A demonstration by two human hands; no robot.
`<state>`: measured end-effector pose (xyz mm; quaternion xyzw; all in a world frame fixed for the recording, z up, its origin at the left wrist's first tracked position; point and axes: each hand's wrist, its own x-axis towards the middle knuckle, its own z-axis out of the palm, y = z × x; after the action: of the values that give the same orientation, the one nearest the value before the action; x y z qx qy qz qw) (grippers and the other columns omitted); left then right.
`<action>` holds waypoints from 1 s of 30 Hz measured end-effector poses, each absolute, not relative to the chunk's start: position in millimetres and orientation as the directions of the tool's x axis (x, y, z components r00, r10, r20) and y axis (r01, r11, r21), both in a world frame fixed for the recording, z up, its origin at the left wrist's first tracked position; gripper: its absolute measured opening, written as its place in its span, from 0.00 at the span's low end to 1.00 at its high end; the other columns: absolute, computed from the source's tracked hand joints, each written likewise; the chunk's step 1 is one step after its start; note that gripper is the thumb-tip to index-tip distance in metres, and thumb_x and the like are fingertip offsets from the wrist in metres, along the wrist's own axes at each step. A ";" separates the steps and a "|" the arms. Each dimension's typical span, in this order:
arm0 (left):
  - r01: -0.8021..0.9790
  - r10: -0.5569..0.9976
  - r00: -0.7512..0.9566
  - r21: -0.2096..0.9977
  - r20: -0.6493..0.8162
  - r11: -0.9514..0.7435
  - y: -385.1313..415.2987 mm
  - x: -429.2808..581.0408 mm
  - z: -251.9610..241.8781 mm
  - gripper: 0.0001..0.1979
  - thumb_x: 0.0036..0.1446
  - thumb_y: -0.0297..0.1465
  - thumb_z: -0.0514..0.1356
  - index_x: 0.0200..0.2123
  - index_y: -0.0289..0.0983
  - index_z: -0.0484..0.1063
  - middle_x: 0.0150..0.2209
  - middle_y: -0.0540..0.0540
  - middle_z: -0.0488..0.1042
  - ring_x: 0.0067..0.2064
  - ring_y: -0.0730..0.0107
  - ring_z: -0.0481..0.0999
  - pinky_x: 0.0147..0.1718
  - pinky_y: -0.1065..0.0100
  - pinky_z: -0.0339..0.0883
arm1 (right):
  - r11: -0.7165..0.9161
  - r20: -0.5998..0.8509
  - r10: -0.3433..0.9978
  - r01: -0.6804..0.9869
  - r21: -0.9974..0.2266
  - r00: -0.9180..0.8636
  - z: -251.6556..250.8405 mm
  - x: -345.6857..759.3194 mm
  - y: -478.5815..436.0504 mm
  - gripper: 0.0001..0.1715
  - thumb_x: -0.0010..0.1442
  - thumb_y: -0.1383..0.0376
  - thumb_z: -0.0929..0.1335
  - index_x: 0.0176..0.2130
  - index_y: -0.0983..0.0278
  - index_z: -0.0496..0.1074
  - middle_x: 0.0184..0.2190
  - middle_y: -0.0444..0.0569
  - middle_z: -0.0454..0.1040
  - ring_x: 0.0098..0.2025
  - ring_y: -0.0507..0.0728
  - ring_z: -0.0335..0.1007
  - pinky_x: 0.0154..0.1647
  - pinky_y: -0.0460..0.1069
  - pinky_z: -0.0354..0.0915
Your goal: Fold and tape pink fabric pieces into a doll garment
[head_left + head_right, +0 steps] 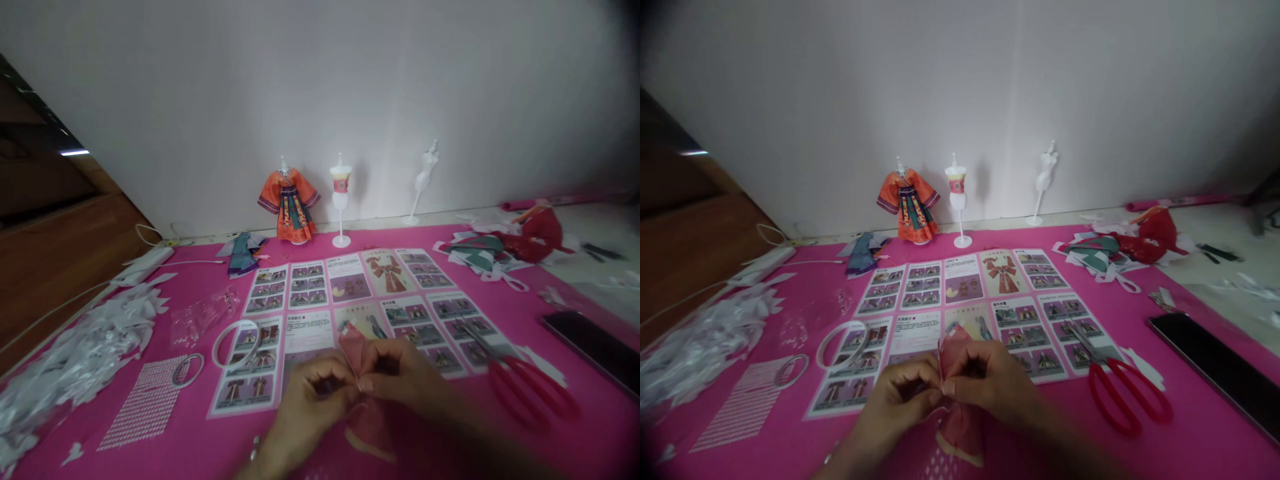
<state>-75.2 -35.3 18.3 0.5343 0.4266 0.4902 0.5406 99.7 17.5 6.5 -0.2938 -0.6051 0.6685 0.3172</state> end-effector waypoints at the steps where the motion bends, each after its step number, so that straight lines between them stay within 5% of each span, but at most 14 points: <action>1: -0.079 0.985 0.157 0.995 0.067 -0.055 -35.2 -75.1 18.1 0.04 0.48 0.23 0.63 0.24 0.35 0.75 0.26 0.50 0.69 0.29 0.73 0.68 0.30 0.72 0.61 | -0.066 -0.013 0.779 -0.061 -0.996 -0.626 6.3 99.9 17.6 0.09 0.49 0.63 0.75 0.26 0.66 0.73 0.21 0.40 0.68 0.24 0.48 0.60 0.25 0.45 0.53; 30: -0.106 0.985 0.161 0.993 0.060 -0.043 -35.6 -75.7 17.3 0.04 0.49 0.28 0.66 0.24 0.36 0.77 0.26 0.50 0.70 0.29 0.73 0.68 0.29 0.72 0.60 | -0.081 -0.003 0.778 -0.096 -0.992 -0.628 10.8 99.5 16.0 0.11 0.49 0.62 0.74 0.25 0.66 0.72 0.22 0.41 0.68 0.25 0.48 0.60 0.26 0.44 0.54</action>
<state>-75.7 -35.6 17.3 0.5258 0.4180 0.4949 0.5512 99.5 16.0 10.8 -0.2860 -0.5960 0.6773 0.3228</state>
